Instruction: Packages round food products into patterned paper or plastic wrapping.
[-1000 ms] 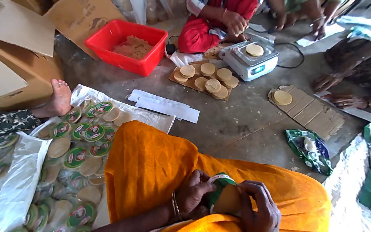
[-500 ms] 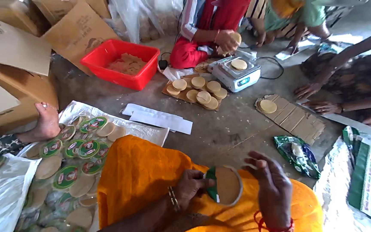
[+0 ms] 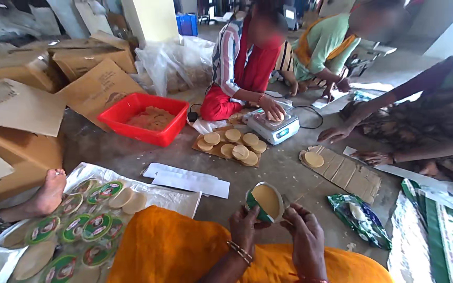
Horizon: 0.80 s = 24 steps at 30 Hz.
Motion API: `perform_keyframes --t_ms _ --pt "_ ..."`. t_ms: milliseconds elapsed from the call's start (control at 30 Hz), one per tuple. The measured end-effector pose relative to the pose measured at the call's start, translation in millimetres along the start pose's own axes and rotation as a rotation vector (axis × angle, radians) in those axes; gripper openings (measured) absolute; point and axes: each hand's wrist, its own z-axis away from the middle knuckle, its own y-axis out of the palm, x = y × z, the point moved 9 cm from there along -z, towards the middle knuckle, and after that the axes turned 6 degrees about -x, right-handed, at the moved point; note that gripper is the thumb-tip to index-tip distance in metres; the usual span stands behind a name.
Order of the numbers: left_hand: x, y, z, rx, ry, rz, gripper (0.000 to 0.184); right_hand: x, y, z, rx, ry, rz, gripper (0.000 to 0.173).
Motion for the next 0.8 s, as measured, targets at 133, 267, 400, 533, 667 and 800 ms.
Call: perform_keyframes --t_ms 133,267,400,533,667,800 --pt "-0.2 -3.5 4.5 0.123 0.07 -0.1 0.019 33.7 10.7 -26.2 0.123 -0.405 0.369 0.033" --pt "8.3 -6.3 8.7 0.259 0.059 -0.155 0.018 39.9 24.8 -28.8 0.253 -0.654 0.617 0.021" --pt "21.3 -15.3 14.2 0.259 -0.077 -0.23 0.014 36.3 11.8 -7.8 0.237 -0.719 0.761 0.017" --pt "40.2 -18.6 23.6 0.238 -0.091 -0.445 0.03 29.6 -19.6 20.2 0.156 -0.743 0.834 0.02" --pt "77.0 -14.6 31.2 0.288 -0.117 -0.543 0.055 20.0 -38.9 47.9 0.133 -0.769 0.803 0.019" --pt "89.3 -14.0 40.2 0.294 -0.126 -0.525 0.055 14.2 -54.0 63.3 0.094 -0.84 0.728 0.018"
